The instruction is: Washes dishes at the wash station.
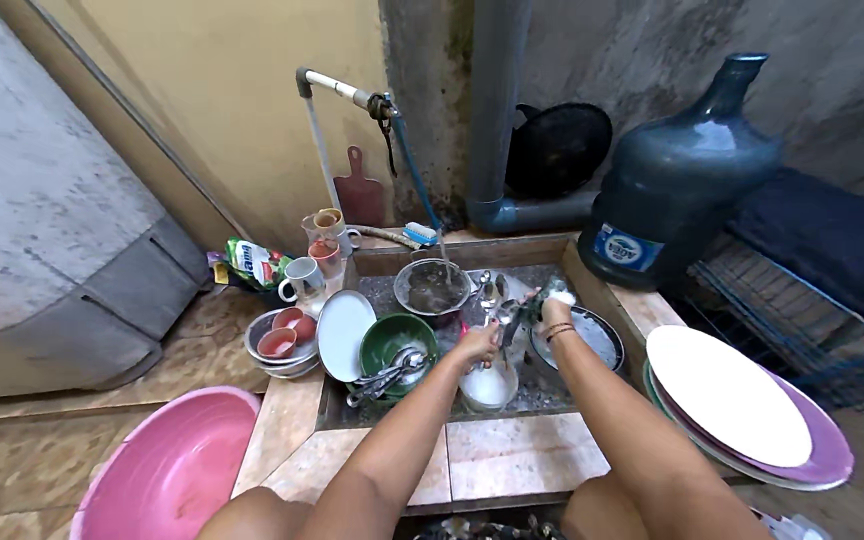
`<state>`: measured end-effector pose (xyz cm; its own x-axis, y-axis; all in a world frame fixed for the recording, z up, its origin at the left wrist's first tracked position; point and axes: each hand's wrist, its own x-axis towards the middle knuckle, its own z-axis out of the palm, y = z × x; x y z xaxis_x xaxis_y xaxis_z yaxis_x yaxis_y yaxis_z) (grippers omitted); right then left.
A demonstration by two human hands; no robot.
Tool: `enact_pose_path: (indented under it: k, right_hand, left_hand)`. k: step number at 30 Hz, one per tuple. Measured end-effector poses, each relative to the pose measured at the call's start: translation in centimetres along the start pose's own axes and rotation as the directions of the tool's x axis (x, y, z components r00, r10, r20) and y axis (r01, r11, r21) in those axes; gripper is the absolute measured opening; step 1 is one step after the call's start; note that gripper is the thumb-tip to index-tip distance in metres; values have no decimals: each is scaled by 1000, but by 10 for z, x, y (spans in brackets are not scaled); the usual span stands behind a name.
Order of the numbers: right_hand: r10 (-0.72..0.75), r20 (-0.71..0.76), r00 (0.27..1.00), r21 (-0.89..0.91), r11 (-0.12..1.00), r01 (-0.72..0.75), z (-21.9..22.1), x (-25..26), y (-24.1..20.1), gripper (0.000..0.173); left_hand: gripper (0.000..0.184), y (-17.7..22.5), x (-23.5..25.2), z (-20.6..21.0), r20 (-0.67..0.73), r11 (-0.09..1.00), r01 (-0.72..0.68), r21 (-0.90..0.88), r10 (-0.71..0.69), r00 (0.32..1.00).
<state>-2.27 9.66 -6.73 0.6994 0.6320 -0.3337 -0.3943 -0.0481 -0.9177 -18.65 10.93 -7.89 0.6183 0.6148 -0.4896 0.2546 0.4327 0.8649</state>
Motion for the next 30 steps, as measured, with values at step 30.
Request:
enact_pose_path:
  k: [30]
  right_hand:
    - [-194, 534, 823, -607, 589, 533, 3, -24, -11, 41]
  left_hand:
    - [38, -17, 5, -8, 44, 978, -17, 209, 8, 999]
